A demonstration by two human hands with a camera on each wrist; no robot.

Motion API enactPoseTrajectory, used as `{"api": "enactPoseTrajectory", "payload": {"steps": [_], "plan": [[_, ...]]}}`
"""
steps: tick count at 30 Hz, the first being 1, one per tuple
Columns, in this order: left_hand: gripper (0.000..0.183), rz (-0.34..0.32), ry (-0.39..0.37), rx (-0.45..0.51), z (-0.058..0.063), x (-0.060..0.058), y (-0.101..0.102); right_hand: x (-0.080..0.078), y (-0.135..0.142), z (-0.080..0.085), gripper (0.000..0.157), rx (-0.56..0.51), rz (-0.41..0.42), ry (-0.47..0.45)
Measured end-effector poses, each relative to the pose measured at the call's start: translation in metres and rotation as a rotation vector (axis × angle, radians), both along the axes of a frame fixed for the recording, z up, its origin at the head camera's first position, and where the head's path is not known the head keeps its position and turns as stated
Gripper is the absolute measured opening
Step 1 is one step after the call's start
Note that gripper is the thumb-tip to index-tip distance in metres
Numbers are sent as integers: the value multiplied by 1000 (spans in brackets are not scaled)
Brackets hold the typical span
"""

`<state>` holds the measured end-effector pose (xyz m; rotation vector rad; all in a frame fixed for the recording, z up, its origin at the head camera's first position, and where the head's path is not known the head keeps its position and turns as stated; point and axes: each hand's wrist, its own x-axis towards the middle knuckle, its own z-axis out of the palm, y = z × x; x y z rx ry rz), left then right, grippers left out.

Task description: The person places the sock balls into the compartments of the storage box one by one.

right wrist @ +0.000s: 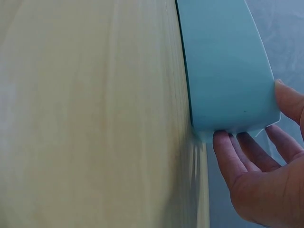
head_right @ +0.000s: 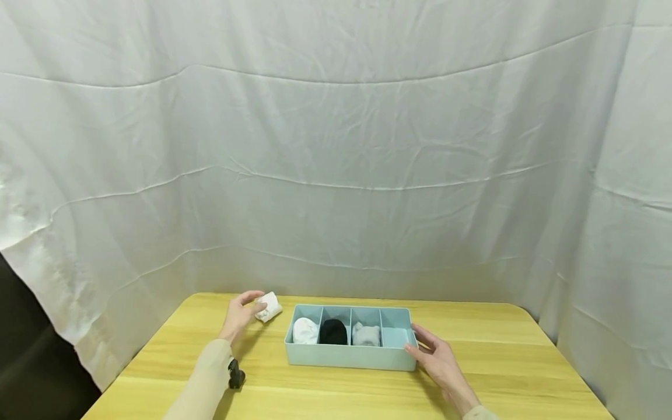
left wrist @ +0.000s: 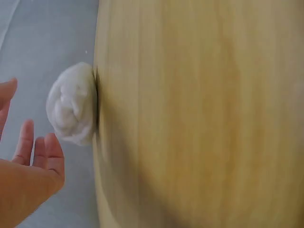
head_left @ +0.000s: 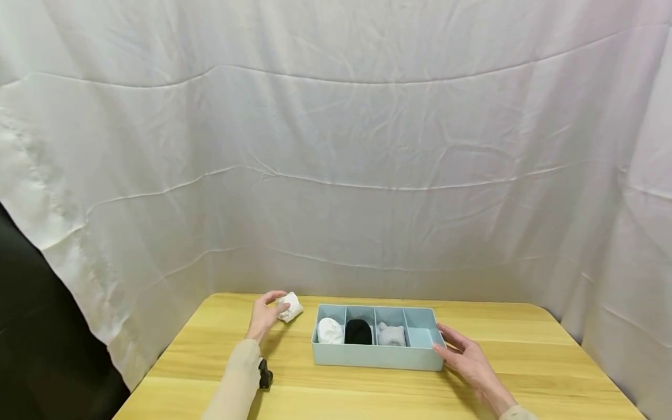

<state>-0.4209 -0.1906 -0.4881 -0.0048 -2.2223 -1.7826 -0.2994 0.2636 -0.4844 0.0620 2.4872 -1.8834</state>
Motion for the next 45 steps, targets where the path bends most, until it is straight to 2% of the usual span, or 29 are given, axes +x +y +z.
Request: {"api": "enactPoseTrajectory", "payload": {"steps": [6, 11, 16, 24, 27, 36, 40, 45], "plan": [[42, -38, -97, -5, -1, -3, -9, 1, 0, 1, 67, -2, 5, 2], [46, -81, -119, 0, -3, -4, -6, 3, 1, 0, 67, -6, -3, -3], [48, -95, -146, 4, -4, -5, -2, 2, 2, -1, 67, 2, -10, -19], [53, -142, -212, -66, -11, -6, -2, -1, 1, -2, 66, 3, -8, -12], [51, -142, -242, -71, -12, -7, -3, -1, 1, -2, 66, -1, 0, -5], [32, -82, -246, -68, -12, -7, -2, -2, 0, 0, 67, -15, 1, -18], [24, -90, -228, -57, -12, -5, 0, -2, 0, 0, 67, -9, 6, -10], [29, -113, -216, -45, -12, -2, 2, -2, 0, 1, 67, 7, 4, -10]]}}
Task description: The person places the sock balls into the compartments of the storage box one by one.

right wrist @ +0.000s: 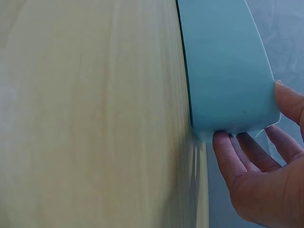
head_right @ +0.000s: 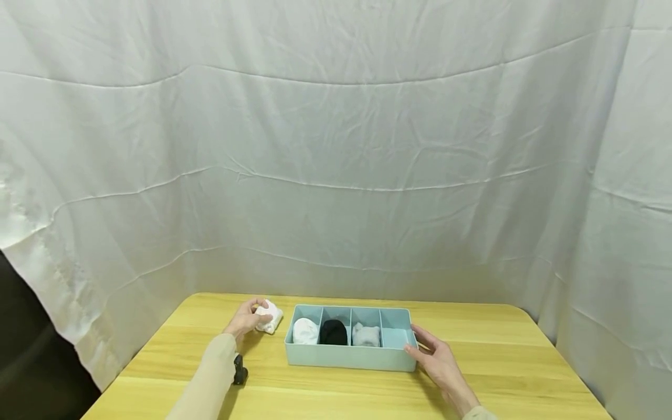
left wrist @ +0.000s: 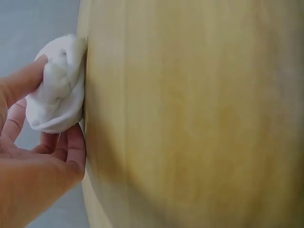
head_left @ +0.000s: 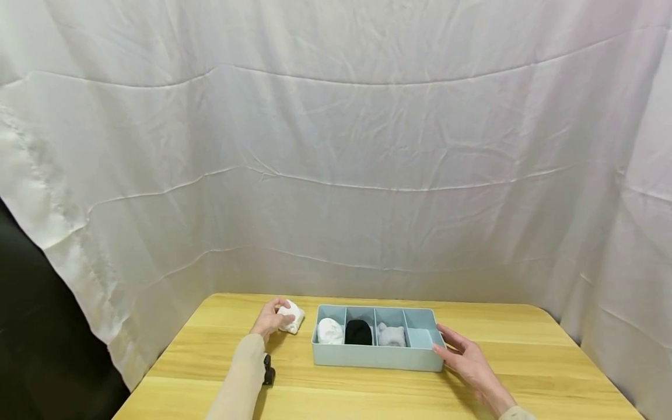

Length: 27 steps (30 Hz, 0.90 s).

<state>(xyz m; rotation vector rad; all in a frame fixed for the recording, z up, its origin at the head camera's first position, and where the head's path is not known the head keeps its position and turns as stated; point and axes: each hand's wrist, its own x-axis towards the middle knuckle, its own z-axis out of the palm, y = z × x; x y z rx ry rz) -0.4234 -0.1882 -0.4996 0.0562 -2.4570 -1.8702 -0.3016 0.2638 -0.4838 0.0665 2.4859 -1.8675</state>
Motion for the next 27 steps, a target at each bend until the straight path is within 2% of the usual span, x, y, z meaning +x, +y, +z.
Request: {"api": "enactPoseTrajectory", "payload": {"steps": [5, 10, 18, 27], "plan": [[45, -37, -9, -27, 0, 2, 1, 1, 0, -1, 68, 4, -4, -6], [40, -59, 2, -26, 2, 3, 2, 1, 0, -3, 67, -2, -8, -6], [35, -33, 135, -17, 17, 3, 10, 0, 0, -2, 68, 3, -5, -6], [45, 11, 256, -35, 36, 10, 25, 0, 0, 0, 67, 11, 1, -4]]}}
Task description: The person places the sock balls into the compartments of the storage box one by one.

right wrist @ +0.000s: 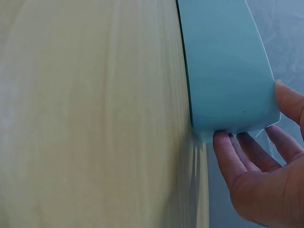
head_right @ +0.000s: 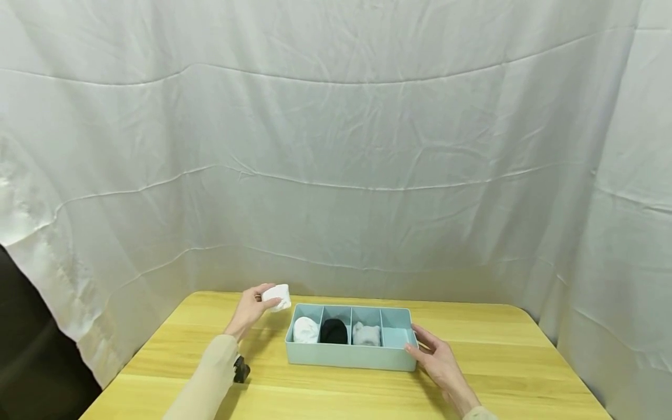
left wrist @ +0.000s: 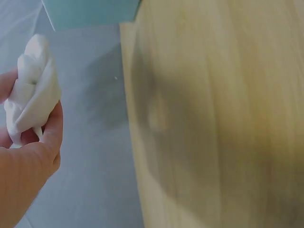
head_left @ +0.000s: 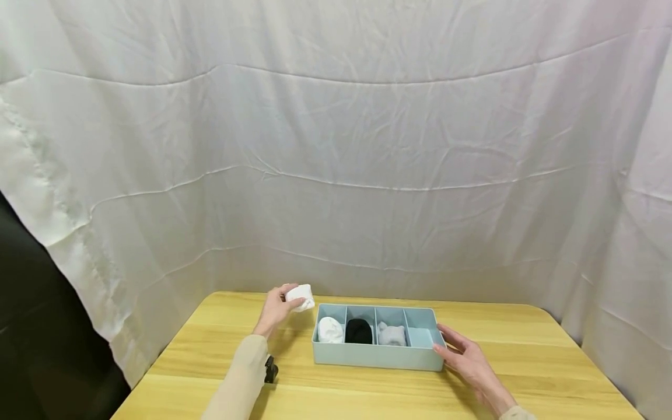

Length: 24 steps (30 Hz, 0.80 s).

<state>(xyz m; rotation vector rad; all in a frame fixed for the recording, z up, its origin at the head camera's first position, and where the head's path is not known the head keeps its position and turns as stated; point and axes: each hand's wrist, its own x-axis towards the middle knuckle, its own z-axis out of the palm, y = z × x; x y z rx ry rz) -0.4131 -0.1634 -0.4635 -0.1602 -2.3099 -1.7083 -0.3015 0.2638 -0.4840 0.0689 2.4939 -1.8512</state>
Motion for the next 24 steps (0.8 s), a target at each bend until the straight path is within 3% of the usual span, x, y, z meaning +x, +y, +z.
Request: {"api": "enactPoseTrajectory", "payload": {"steps": [9, 17, 24], "plan": [[50, -43, 61, 60, 11, 7, 19, -2, -1, 1, 66, 3, 4, 8], [55, -76, 139, -97, 8, 13, 41, -1, -3, 0, 66, -7, 2, 12], [62, -157, 153, -61, 6, 21, 66, -1, -1, -1, 69, 0, 1, -4]]}}
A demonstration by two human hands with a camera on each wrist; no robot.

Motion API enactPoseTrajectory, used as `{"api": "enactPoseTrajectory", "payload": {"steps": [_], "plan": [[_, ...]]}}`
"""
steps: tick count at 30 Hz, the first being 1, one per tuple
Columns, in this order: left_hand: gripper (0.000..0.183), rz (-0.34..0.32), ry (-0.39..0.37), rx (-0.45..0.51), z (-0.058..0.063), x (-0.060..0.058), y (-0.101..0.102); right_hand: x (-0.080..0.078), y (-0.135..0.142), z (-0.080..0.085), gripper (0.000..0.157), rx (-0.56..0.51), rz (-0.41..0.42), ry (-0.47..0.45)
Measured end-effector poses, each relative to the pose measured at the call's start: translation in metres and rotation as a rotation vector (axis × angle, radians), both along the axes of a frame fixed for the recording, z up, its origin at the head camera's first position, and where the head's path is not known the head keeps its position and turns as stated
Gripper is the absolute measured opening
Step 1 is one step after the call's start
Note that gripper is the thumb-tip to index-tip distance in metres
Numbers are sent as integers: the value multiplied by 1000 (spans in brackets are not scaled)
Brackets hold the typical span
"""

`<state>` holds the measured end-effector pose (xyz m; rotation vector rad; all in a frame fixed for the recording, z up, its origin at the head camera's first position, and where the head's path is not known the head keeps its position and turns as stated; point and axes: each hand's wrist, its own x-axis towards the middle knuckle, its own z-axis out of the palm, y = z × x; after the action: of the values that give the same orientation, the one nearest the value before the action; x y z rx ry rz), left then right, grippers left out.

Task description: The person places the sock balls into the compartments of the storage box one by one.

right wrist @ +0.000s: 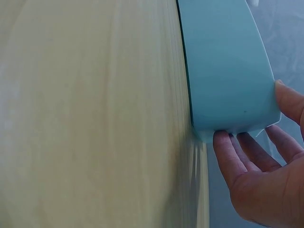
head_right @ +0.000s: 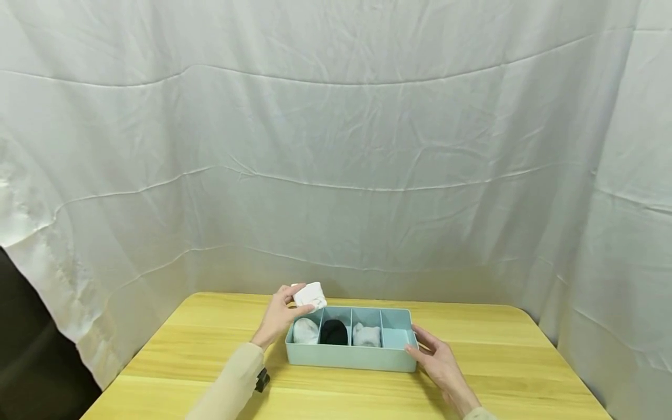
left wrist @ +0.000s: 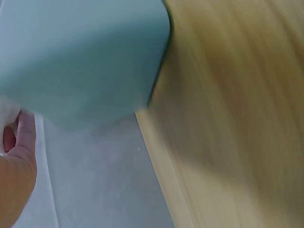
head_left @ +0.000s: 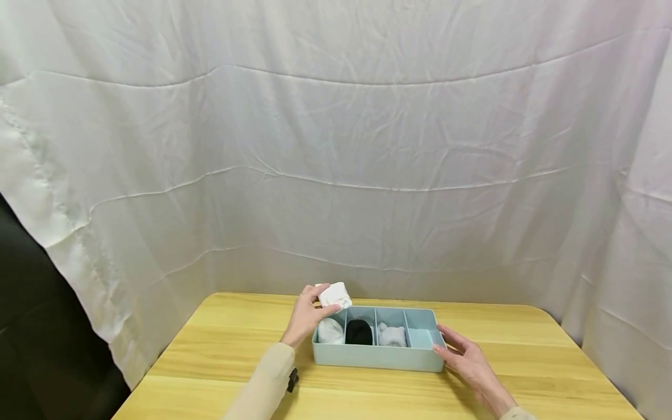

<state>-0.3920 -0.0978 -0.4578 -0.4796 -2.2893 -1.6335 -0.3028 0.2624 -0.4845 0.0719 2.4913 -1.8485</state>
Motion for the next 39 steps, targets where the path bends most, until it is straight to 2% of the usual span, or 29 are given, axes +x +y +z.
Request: {"api": "enactPoseTrajectory", "payload": {"steps": [6, 13, 19, 23, 32, 39], "plan": [[66, -75, -1, -14, -3, 7, 21, -1, 1, -2, 68, 10, 0, -1], [67, -173, 58, -60, -5, 13, 44, -2, 1, -1, 65, 16, 1, -5], [65, -166, 28, -128, -3, 20, 65, -1, 1, 0, 66, 14, 2, -3], [64, -167, 45, -163, -4, 24, 79, 0, 1, 0, 66, 15, -3, -9], [63, -212, 9, -133, -1, 28, 113, -2, 1, 1, 67, 9, 2, -2], [62, -248, 20, -158, -6, 27, 130, -1, 2, -1, 68, -7, 13, 22]]}}
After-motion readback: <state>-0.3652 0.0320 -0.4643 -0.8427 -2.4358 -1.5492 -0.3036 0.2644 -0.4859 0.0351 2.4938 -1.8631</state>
